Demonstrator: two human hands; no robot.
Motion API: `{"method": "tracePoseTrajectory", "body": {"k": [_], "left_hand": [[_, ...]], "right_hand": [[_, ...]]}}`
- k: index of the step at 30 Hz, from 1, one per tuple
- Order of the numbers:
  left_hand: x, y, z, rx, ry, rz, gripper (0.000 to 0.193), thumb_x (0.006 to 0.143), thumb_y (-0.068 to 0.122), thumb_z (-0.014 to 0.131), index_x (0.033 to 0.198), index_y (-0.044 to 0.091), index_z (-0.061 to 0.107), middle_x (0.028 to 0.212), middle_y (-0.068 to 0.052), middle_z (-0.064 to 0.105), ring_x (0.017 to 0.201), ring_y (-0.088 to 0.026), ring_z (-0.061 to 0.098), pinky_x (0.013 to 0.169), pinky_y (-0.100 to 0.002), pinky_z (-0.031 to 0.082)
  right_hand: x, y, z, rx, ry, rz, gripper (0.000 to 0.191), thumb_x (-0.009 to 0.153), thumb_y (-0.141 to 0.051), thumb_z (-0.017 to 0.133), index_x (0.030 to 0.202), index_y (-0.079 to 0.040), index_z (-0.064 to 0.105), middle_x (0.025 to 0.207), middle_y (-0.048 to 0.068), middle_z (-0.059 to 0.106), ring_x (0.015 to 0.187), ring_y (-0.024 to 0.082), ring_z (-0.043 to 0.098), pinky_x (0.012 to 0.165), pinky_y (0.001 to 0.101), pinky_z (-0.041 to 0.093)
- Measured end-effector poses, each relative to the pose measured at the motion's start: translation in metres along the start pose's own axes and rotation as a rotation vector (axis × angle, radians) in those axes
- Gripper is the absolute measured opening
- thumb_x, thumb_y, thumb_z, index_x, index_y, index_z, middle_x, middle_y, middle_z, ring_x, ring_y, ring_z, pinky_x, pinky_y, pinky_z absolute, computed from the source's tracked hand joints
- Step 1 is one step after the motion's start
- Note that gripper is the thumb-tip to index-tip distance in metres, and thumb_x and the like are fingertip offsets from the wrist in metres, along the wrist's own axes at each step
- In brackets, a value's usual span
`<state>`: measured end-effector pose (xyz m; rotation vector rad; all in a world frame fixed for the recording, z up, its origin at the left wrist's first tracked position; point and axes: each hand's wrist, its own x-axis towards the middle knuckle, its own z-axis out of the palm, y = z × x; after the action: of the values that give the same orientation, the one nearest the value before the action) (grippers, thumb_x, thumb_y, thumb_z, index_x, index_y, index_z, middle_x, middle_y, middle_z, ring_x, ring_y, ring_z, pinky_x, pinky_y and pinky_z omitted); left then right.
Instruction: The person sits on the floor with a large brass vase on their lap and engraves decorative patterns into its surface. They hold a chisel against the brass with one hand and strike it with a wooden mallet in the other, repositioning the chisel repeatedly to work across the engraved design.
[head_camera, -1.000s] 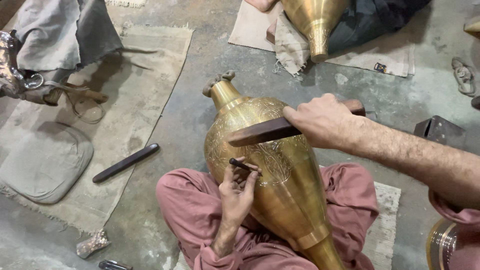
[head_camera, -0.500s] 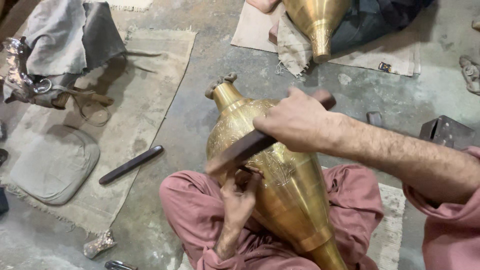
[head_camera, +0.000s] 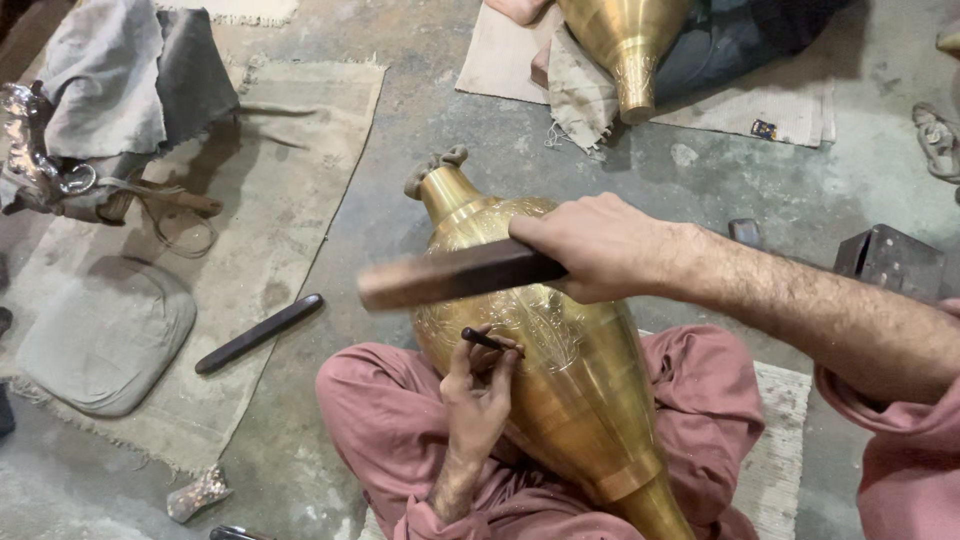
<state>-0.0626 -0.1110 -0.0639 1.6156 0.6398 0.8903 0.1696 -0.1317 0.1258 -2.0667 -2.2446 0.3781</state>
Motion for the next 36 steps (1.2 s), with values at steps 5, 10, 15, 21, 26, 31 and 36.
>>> {"method": "tracePoseTrajectory", "body": {"k": [5,10,15,21,26,31,36], "left_hand": [[0.002,-0.001,0.001,-0.056,-0.007,-0.047,0.038,0.094,-0.003,0.069,0.131,0.0,0.057,0.105,-0.011,0.081,0.096,-0.016,0.079,0.082,-0.029,0.063],[0.005,0.0,0.0,-0.047,-0.036,-0.072,0.04,0.093,-0.002,0.069,0.13,0.001,0.057,0.108,-0.011,0.079,0.097,-0.016,0.079,0.086,-0.03,0.065],[0.006,0.004,0.0,-0.063,-0.075,-0.044,0.036,0.095,0.0,0.069,0.129,0.0,0.059,0.105,-0.011,0.08,0.095,-0.016,0.079,0.083,-0.029,0.064],[0.008,0.004,-0.003,0.017,-0.099,-0.113,0.04,0.091,-0.001,0.072,0.13,0.002,0.059,0.099,-0.01,0.081,0.087,-0.016,0.079,0.076,-0.028,0.063],[0.01,-0.002,-0.01,0.034,-0.196,-0.006,0.031,0.096,-0.001,0.069,0.127,0.002,0.062,0.104,-0.01,0.082,0.091,-0.016,0.081,0.08,-0.028,0.066],[0.014,-0.002,-0.011,0.026,-0.223,0.017,0.041,0.094,-0.001,0.071,0.132,0.001,0.056,0.105,-0.012,0.081,0.094,-0.018,0.081,0.081,-0.029,0.065],[0.024,0.001,-0.017,0.085,-0.346,0.067,0.047,0.092,-0.005,0.07,0.136,0.003,0.055,0.108,-0.013,0.081,0.095,-0.02,0.081,0.079,-0.03,0.066]], "right_hand": [[0.003,0.002,0.002,0.01,0.063,0.046,0.027,0.081,-0.019,0.072,0.101,-0.012,0.055,0.076,0.008,0.066,0.071,0.036,0.069,0.061,0.0508,0.053],[0.008,0.0,-0.001,-0.192,-0.022,-0.057,0.023,0.081,-0.016,0.07,0.1,-0.014,0.056,0.075,0.005,0.068,0.075,0.033,0.071,0.069,0.053,0.053],[0.011,-0.006,0.001,-0.132,-0.09,0.023,0.031,0.08,-0.011,0.069,0.107,-0.016,0.056,0.079,0.006,0.068,0.08,0.034,0.073,0.071,0.0534,0.053],[0.01,-0.002,0.005,-0.086,0.038,-0.085,0.03,0.078,-0.016,0.073,0.103,-0.013,0.056,0.083,0.008,0.071,0.082,0.035,0.071,0.071,0.0525,0.052],[0.004,0.001,0.008,0.166,0.088,0.096,0.034,0.082,-0.021,0.075,0.107,-0.011,0.055,0.084,0.012,0.068,0.083,0.039,0.068,0.067,0.0519,0.051],[-0.011,0.006,0.016,0.039,0.065,0.002,0.026,0.079,-0.015,0.074,0.099,-0.012,0.058,0.081,0.009,0.07,0.082,0.034,0.07,0.073,0.0516,0.051],[-0.029,0.013,0.027,-0.077,0.085,0.043,0.026,0.078,-0.009,0.073,0.1,-0.013,0.059,0.079,0.004,0.071,0.079,0.028,0.071,0.078,0.0498,0.05]]}}
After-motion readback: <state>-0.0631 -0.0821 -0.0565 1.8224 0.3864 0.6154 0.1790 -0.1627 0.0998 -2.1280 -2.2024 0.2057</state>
